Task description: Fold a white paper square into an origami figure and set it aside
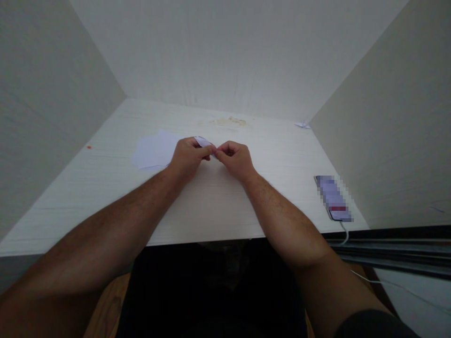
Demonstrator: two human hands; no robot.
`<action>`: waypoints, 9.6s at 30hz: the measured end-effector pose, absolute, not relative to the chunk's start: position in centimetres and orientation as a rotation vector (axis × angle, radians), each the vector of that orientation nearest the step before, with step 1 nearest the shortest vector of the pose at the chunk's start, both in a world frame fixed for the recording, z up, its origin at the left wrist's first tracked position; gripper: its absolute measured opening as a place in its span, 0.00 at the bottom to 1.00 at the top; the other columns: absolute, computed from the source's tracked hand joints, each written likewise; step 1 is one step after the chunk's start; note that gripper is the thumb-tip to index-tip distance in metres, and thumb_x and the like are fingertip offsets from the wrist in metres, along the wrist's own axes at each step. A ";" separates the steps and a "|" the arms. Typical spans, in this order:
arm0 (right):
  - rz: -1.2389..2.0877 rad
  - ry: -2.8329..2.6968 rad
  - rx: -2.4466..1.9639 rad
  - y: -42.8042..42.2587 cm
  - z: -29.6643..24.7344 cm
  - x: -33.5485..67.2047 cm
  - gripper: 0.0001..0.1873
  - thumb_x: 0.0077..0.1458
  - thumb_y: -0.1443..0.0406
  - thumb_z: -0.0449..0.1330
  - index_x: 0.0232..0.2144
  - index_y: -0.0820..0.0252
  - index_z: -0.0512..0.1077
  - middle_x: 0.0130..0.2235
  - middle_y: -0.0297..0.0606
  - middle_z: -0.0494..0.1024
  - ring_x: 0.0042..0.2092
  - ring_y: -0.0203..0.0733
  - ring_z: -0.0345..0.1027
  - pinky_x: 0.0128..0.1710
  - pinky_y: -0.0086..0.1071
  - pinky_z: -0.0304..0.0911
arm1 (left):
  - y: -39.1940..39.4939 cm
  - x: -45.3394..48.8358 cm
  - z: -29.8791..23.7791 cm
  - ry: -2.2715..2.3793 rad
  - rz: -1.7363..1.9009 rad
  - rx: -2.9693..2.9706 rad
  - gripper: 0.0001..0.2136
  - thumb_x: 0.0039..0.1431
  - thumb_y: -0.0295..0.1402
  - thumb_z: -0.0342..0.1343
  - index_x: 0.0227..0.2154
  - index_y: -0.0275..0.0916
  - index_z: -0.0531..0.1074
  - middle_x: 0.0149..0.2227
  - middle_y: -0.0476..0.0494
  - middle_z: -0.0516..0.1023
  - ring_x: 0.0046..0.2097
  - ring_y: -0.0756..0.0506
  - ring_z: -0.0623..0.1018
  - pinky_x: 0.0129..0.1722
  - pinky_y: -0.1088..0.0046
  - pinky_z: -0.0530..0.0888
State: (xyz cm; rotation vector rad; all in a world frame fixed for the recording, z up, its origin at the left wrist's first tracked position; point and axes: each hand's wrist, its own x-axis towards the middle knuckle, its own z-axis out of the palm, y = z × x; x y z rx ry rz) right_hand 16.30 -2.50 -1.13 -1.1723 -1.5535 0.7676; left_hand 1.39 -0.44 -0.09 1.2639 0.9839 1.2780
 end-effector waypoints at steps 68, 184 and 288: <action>0.827 -1.346 -1.054 -2.4 -0.6 16.2 0.06 0.43 0.62 0.68 0.26 0.58 0.78 0.31 0.36 0.81 0.34 0.39 0.75 0.36 0.33 0.72 | -1.1 1.0 -0.1 1.058 1.354 1.498 0.06 0.46 0.32 0.65 0.27 0.37 0.76 0.25 0.49 0.77 0.26 0.52 0.73 0.28 0.75 0.70; 0.672 -1.334 -1.199 -2.8 -0.5 15.4 0.06 0.47 0.63 0.66 0.29 0.57 0.74 0.29 0.33 0.79 0.29 0.35 0.71 0.32 0.32 0.68 | -0.9 1.0 -0.9 1.135 1.265 1.798 0.01 0.57 0.29 0.55 0.31 0.40 0.70 0.24 0.51 0.75 0.26 0.51 0.73 0.27 0.75 0.68; 1.168 -1.285 -0.960 -1.8 -0.8 16.5 0.09 0.43 0.63 0.66 0.27 0.61 0.71 0.25 0.32 0.77 0.27 0.35 0.72 0.29 0.30 0.69 | -0.9 1.2 -0.2 0.940 1.196 1.650 0.03 0.55 0.29 0.57 0.33 0.37 0.70 0.27 0.49 0.77 0.27 0.51 0.77 0.29 0.75 0.74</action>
